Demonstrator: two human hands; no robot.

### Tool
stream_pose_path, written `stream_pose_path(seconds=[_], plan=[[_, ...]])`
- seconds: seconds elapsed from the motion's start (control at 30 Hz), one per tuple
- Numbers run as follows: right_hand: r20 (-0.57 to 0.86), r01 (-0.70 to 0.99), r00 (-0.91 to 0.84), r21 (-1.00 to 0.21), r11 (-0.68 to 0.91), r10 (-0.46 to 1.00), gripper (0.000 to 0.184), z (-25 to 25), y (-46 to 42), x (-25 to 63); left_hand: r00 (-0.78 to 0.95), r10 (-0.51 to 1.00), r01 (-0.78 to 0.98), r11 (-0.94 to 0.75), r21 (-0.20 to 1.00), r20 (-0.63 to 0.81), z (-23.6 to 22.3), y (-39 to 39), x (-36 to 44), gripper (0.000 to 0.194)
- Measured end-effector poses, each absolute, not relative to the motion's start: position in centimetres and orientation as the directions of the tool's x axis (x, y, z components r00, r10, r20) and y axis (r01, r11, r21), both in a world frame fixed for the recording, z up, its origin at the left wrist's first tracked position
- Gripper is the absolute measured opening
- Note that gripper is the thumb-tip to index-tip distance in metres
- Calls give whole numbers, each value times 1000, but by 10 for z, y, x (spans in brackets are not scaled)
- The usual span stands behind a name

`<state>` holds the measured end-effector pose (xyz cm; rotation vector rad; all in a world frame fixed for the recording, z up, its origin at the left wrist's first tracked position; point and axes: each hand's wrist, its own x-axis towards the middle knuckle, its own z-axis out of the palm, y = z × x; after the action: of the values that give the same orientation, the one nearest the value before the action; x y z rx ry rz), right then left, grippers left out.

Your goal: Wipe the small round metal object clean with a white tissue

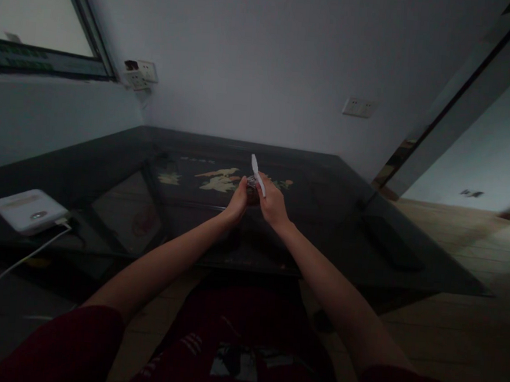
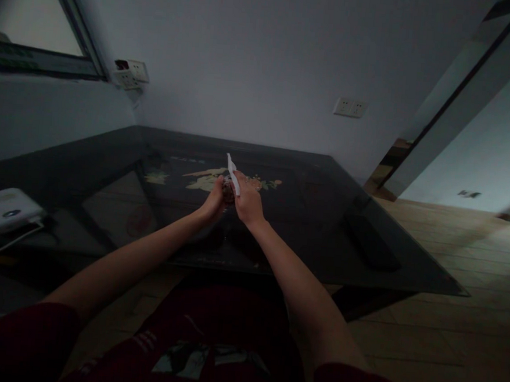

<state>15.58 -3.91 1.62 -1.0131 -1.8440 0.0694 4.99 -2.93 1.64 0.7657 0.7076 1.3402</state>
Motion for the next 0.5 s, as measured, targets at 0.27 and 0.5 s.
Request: stream_pose_path(seconds=[0.27,0.5], plan=[[753,524,-132,-499,690,645,47,13,-41,162,160,987,-702,136,699,-30,34,-35,41,52],[723,522,-375,-353,777,581,51,13,-57,147,123,992,-799,115,591,-26,27,-25,33,50]])
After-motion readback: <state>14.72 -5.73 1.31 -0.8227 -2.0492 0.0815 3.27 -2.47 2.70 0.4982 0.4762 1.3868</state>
